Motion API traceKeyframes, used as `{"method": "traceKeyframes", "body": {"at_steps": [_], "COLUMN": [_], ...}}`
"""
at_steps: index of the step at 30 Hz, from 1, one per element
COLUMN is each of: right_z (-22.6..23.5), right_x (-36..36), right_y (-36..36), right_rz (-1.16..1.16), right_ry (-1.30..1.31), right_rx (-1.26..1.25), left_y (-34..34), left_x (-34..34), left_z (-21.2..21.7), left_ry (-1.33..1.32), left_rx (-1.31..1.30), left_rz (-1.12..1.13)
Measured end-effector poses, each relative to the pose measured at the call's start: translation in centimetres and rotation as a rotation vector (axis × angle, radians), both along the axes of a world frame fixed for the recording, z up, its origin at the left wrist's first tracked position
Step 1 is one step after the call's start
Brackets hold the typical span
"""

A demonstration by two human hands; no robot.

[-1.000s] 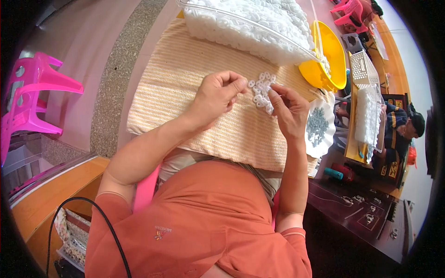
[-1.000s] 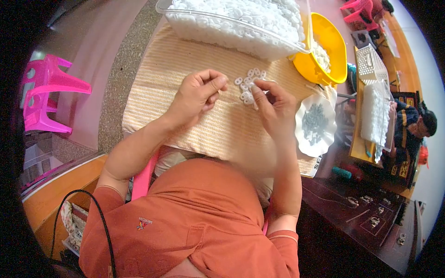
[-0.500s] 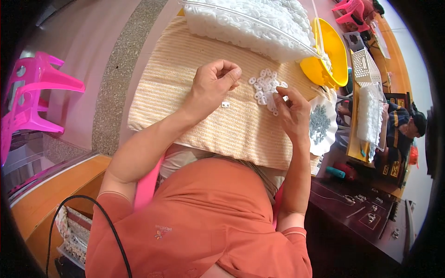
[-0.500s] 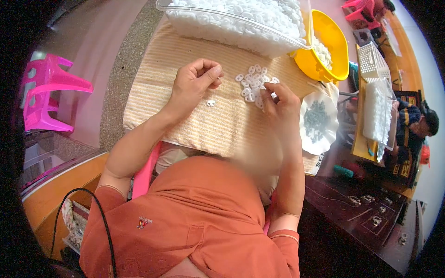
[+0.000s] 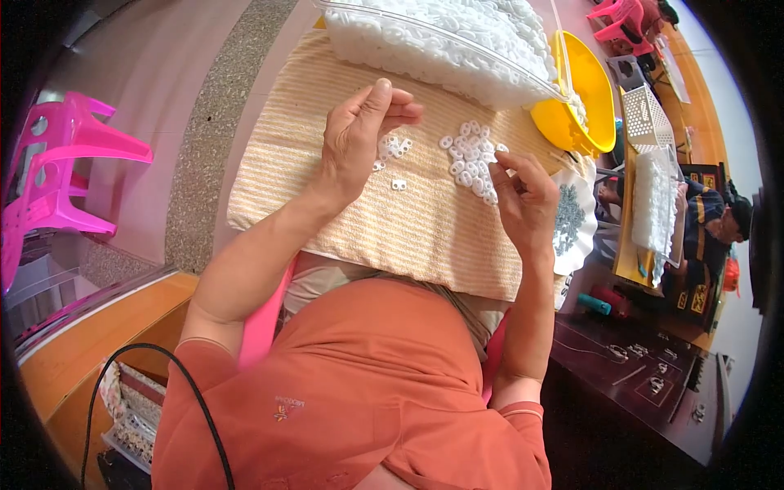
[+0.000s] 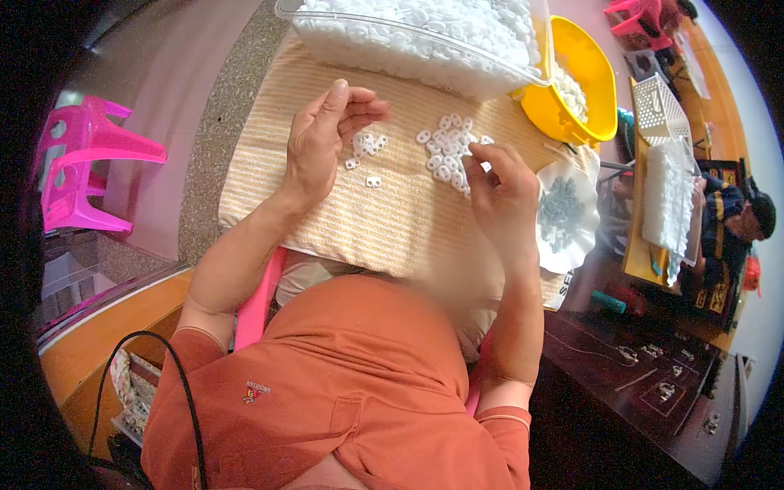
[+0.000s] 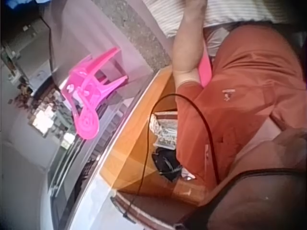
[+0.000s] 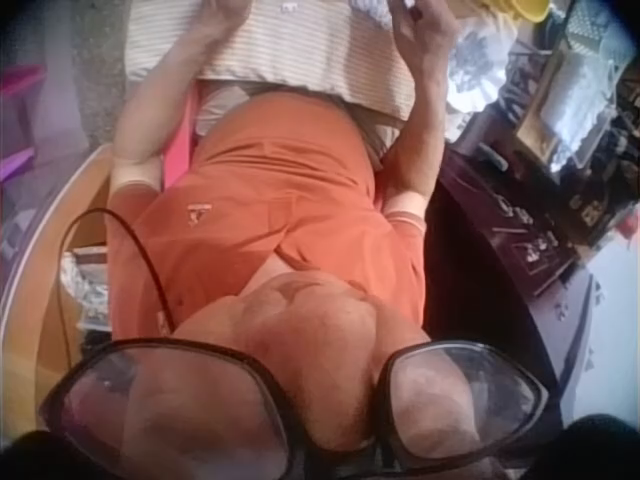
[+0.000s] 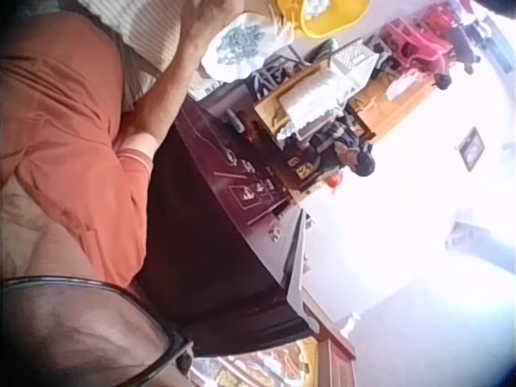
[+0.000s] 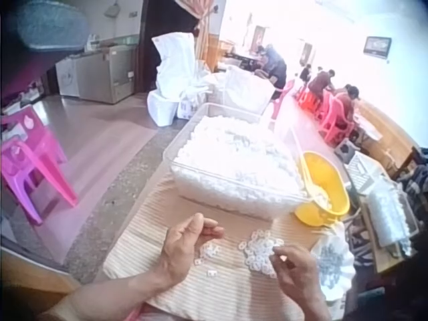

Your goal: Assembling small white plastic components by hand at a workbench.

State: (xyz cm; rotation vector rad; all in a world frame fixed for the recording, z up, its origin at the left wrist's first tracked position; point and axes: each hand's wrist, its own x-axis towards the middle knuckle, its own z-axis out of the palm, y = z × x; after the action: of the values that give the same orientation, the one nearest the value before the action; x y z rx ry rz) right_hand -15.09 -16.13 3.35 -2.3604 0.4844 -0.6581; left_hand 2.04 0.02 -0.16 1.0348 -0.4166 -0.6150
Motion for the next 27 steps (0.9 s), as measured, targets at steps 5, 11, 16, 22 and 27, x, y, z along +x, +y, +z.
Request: {"method": "traceKeyframes", "body": {"at_steps": [5,11,16,22,27], "right_z": [3.3,7.9,9.3,8.7,7.3], "right_x": [1.5,6.4,11.6,16.6,19.3], "right_y": [-1.0,-4.3,-7.9,-10.6,-11.1], "right_rz": [0.024,0.096,0.249,0.381,0.408], "right_ry": [-0.135,-0.125,0.186,0.47,0.506], "right_rx": [-0.184,-0.365,-0.418,-0.336,-0.494], "left_y": [0.2,0.4,0.3,0.7,0.6], "left_x": [0.3,-0.2,-0.6,-0.6,-0.8], "left_z": [-0.3,0.1,0.0,0.7,1.1], "left_ry": [0.016,-0.087,-0.113,-0.111,-0.103], "left_rx": [0.054,0.114,0.133,0.153,0.167], "left_rz": [0.049,0.061,0.075,0.038,0.033]}}
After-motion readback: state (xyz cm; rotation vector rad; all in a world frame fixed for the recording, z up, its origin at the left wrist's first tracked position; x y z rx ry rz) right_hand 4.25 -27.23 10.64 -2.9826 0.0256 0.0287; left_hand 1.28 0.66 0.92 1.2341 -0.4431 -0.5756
